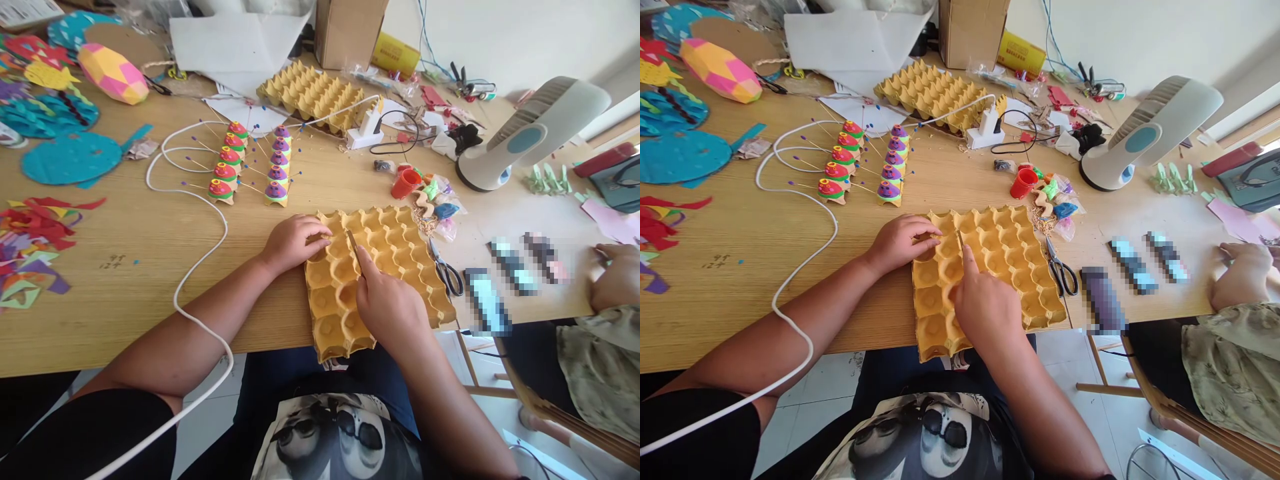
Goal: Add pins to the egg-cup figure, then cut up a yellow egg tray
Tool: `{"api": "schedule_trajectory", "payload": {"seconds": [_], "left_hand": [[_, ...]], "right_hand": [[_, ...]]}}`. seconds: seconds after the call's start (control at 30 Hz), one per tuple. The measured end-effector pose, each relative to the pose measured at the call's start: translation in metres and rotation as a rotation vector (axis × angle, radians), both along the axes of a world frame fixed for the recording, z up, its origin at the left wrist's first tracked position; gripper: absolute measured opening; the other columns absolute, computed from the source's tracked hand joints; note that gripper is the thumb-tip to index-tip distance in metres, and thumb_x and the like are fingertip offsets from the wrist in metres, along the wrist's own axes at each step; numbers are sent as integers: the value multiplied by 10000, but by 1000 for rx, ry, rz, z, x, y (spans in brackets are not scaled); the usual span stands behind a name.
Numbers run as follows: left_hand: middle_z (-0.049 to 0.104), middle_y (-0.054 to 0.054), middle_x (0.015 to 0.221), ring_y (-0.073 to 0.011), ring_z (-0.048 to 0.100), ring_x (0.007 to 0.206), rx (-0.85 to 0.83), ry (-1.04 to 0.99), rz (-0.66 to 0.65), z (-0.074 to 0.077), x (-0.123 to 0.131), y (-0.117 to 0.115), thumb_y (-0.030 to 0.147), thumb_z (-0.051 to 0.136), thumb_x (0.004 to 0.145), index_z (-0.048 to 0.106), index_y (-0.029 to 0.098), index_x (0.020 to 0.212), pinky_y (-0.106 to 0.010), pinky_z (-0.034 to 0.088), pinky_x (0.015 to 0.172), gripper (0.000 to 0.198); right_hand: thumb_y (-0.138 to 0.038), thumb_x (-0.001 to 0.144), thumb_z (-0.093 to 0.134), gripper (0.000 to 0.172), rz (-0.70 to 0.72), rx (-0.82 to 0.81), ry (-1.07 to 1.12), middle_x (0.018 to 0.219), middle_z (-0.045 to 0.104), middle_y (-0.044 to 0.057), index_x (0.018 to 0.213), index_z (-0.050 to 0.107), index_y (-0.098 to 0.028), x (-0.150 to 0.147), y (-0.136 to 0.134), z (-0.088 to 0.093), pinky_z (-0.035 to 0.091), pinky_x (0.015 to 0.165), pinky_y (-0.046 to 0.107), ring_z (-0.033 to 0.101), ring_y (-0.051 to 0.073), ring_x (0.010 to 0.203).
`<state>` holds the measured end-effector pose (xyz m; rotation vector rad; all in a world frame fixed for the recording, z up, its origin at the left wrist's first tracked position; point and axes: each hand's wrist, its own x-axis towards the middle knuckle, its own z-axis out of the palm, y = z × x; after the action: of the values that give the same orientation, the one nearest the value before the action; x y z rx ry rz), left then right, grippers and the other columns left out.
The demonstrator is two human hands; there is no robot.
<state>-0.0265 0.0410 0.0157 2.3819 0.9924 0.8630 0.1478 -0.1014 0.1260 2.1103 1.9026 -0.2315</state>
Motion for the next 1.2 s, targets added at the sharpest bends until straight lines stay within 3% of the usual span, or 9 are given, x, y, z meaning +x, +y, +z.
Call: {"api": "schedule_trajectory", "payload": {"seconds": [0.23, 0.47, 0.63, 0.87, 1.07, 1.2], "left_hand": [[793, -59, 1039, -225, 705, 960, 7, -3, 0, 1, 0, 0, 460, 623, 964, 794, 219, 1028, -352, 516, 937, 302], [788, -58, 1044, -229, 702, 960, 2, 1, -5, -1, 0, 1, 488, 615, 966, 793, 224, 1038, -352, 511, 897, 326], [787, -56, 1056, -228, 699, 967, 0, 5, 6, -2, 0, 0, 480, 617, 965, 788, 226, 1056, -351, 506, 896, 319], [786, -54, 1054, -227, 698, 966, 2, -5, -9, -4, -1, 2, 491, 616, 967, 786, 228, 1040, -349, 504, 899, 323], [789, -53, 1055, -231, 698, 973, 11, -3, 4, -2, 0, 0, 467, 616, 970, 784, 225, 1034, -357, 504, 912, 301], [789, -58, 1059, -232, 703, 981, 12, 2, -21, -2, 0, 2, 472, 606, 975, 782, 220, 1035, -357, 503, 924, 314]], "right_hand": [[-282, 1039, 376, 667, 21, -7, -32, 917, 800, 86, 1679, 215, -188, -4, -3, -3, 494, 593, 273, 752, 211, 751], [-242, 1006, 433, 748, -1, -79, -69, 863, 782, 109, 1689, 135, -174, -14, 17, -9, 525, 627, 261, 759, 214, 762], [-230, 991, 430, 757, 33, -79, -97, 860, 778, 120, 1686, 141, -149, -13, 12, -8, 537, 621, 271, 760, 221, 761], [-183, 940, 461, 827, 0, -85, -87, 887, 787, 113, 1689, 110, -181, -16, 27, -14, 548, 613, 280, 761, 224, 751], [-264, 992, 436, 759, 37, -90, -115, 835, 772, 120, 1684, 144, -160, -13, 11, -8, 537, 599, 274, 752, 221, 712], [-218, 955, 482, 812, 12, -105, -91, 859, 779, 121, 1687, 133, -186, -14, 22, -10, 544, 619, 277, 761, 225, 742]]}}
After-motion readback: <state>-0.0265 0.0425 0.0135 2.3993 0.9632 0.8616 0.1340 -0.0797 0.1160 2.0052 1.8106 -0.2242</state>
